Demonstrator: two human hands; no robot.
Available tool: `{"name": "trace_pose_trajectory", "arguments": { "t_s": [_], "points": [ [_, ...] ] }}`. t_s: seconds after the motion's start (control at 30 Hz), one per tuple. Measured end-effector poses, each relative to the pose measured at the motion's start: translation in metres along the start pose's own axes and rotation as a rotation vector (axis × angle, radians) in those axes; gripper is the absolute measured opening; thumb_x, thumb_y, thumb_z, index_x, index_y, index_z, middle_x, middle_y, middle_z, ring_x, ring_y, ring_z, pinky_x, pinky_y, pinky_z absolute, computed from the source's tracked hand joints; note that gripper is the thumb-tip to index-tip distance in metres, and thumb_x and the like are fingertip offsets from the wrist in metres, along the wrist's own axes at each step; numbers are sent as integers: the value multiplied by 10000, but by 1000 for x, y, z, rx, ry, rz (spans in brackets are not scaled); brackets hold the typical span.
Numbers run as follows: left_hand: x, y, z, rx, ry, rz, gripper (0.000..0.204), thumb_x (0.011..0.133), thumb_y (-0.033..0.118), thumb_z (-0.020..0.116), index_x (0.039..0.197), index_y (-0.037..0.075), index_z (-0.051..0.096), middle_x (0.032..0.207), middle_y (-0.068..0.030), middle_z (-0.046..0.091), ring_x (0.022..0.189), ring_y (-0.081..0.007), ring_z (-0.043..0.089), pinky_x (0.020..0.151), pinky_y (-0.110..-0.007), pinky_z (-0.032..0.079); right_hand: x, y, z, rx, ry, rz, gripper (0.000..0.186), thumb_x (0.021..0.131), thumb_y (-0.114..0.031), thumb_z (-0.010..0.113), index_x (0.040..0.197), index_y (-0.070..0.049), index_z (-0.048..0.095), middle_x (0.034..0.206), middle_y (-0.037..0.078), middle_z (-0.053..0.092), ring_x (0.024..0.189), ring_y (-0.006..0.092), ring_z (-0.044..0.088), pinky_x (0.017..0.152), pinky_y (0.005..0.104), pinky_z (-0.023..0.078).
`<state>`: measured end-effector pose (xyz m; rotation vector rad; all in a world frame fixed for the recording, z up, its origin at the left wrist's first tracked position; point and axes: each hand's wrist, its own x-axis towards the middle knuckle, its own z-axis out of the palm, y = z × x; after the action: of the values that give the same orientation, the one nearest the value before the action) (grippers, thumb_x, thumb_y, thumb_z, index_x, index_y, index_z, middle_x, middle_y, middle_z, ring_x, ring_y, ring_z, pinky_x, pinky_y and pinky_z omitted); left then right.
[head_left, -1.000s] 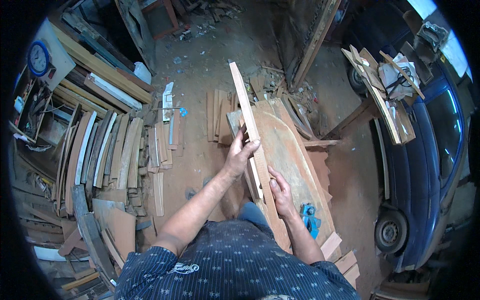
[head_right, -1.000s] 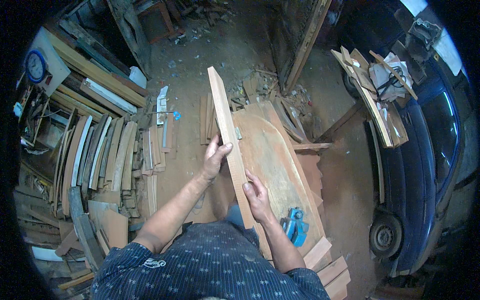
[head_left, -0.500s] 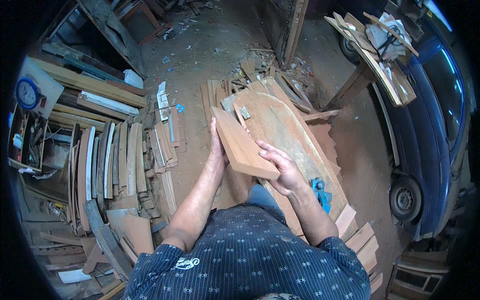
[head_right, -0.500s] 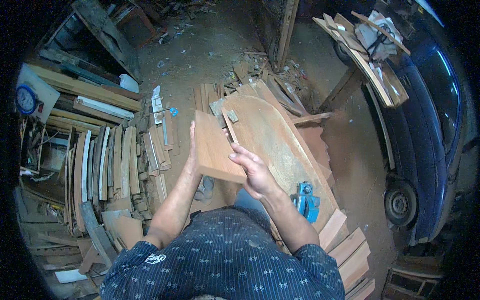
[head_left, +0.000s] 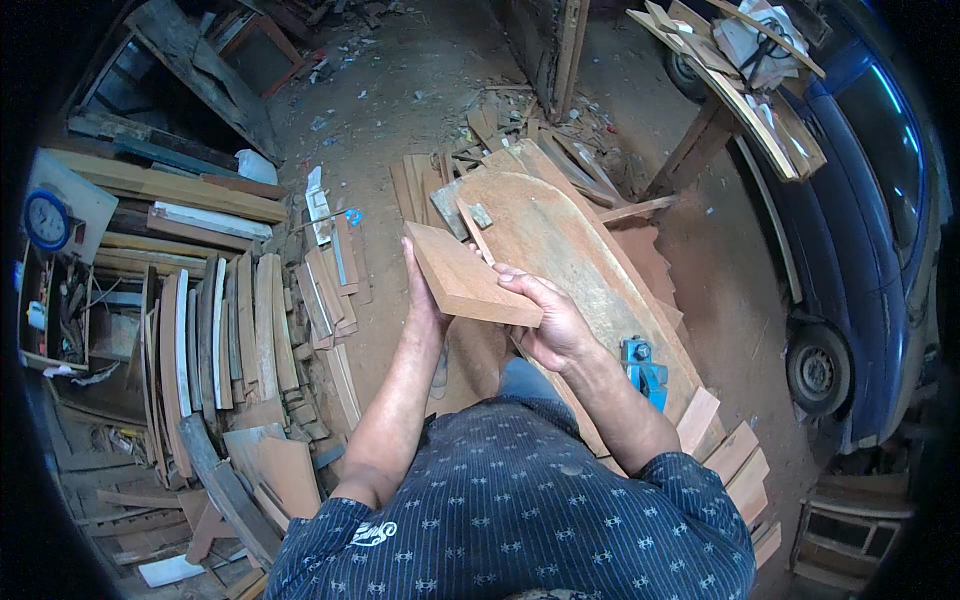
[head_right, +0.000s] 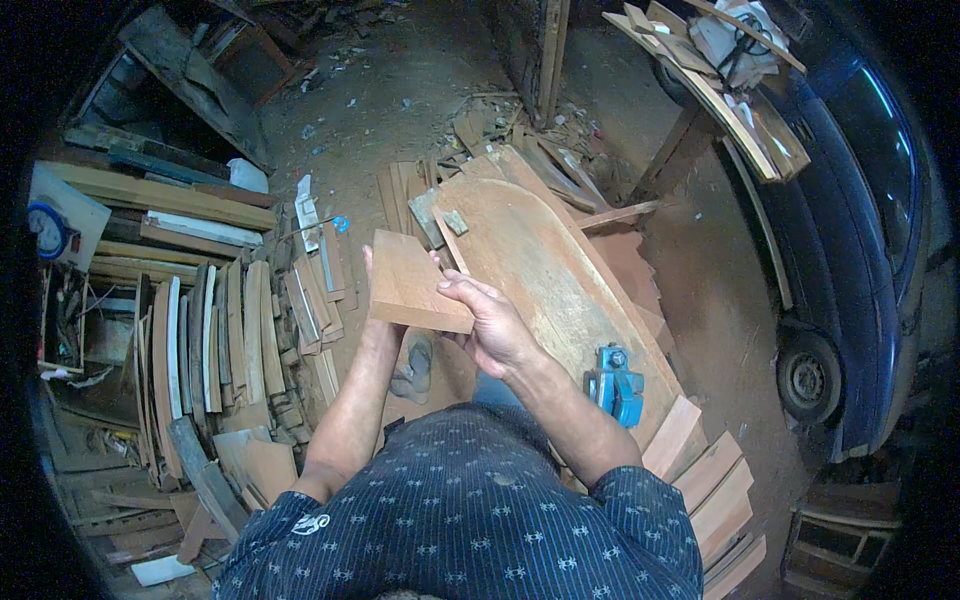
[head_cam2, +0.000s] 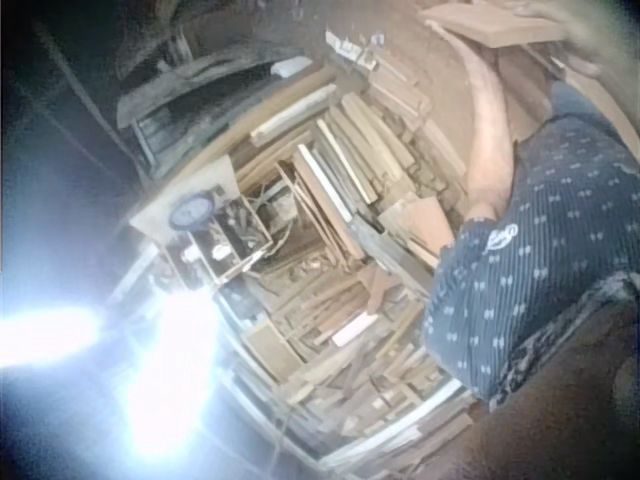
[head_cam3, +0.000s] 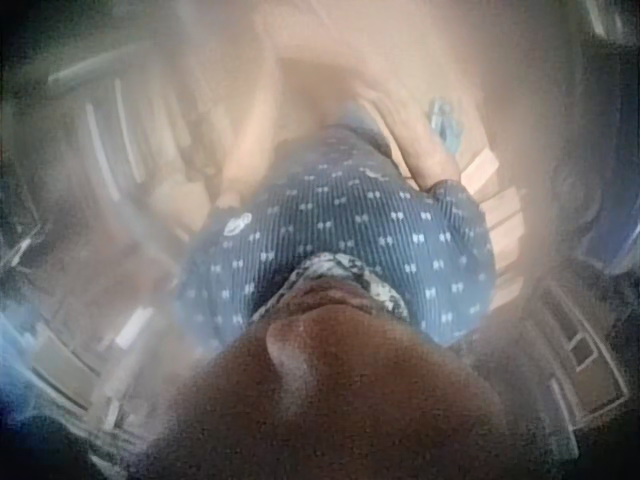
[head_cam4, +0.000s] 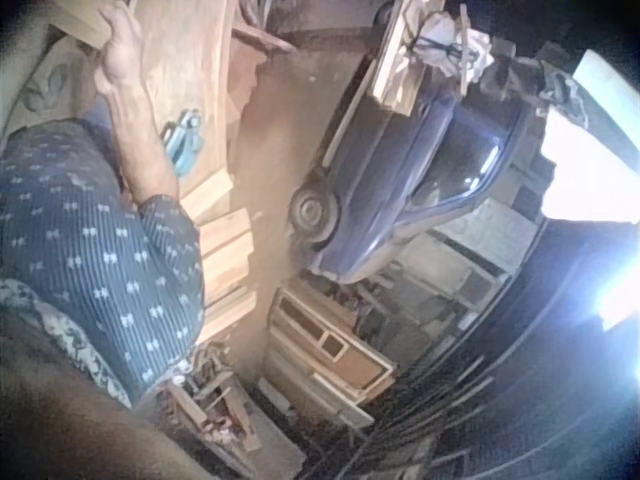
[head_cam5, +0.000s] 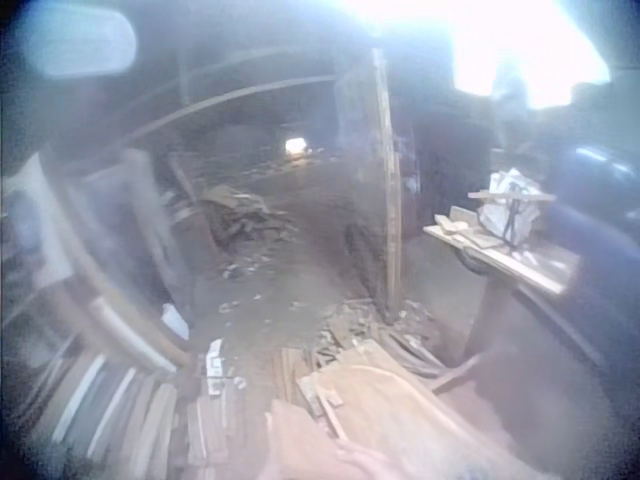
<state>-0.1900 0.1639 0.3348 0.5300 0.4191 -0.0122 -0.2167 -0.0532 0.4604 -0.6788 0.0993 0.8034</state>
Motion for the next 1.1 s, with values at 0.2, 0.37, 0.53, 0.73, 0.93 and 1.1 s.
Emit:
{"name": "trace_pose_trajectory", "arguments": {
  "t_s": [0.2, 0.37, 0.53, 0.73, 0.93, 1.1],
  "points": [
    [-4, -5, 6, 58, 30, 15, 1075, 890, 883, 351, 1520, 14, 299, 1312, -281, 548, 1156, -402, 630, 985, -562, 545, -3, 1, -1, 63, 79, -10, 539, 991, -195, 655, 1462, -6, 474, 1201, 61, 616, 1040, 132, 623, 854, 326, 556],
    [-9, -7, 8, 51, 38, 16, 1063, 890, 882, 356, 1509, 18, 318, 1313, -272, 558, 1163, -397, 633, 996, -554, 546, -7, -2, 4, 35, 55, -25, 498, 996, -186, 647, 1446, -26, 502, 1181, 50, 612, 1037, 113, 623, 837, 310, 566],
    [-7, -7, 4, 67, 8, 21, 1055, 894, 875, 363, 1507, 18, 320, 1313, -266, 562, 1167, -398, 633, 1004, -547, 544, -8, -2, 5, 45, 48, -24, 494, 1001, -182, 636, 1448, -22, 499, 1197, 53, 609, 1042, 114, 623, 852, 295, 564],
    [-9, -7, 6, 72, 52, 18, 1040, 899, 866, 375, 1504, 22, 338, 1323, -266, 568, 1161, -388, 639, 994, -534, 551, -6, 0, 4, 37, 31, -16, 498, 1001, -205, 640, 1434, -2, 498, 1257, 76, 601, 1073, 140, 624, 906, 300, 551],
    [-24, 5, -18, 45, 75, -60, 953, 913, 837, 397, 1391, 19, 504, 1176, -221, 678, 1021, -326, 705, 880, -465, 604, -1, 20, -29, -217, 42, 105, 551, 1013, -249, 641, 1454, 45, 491, 1285, 139, 615, 1119, 153, 622, 936, 299, 536],
    [-50, 21, -93, 114, 154, -32, 857, 940, 797, 349, 1284, 49, 587, 1042, -204, 711, 879, -306, 730, 695, -411, 625, 12, 95, -169, -1114, 376, 76, 632, 947, -355, 716, 1400, 54, 551, 1245, 246, 643, 1112, 307, 668, 933, 409, 554]
  ]
}}
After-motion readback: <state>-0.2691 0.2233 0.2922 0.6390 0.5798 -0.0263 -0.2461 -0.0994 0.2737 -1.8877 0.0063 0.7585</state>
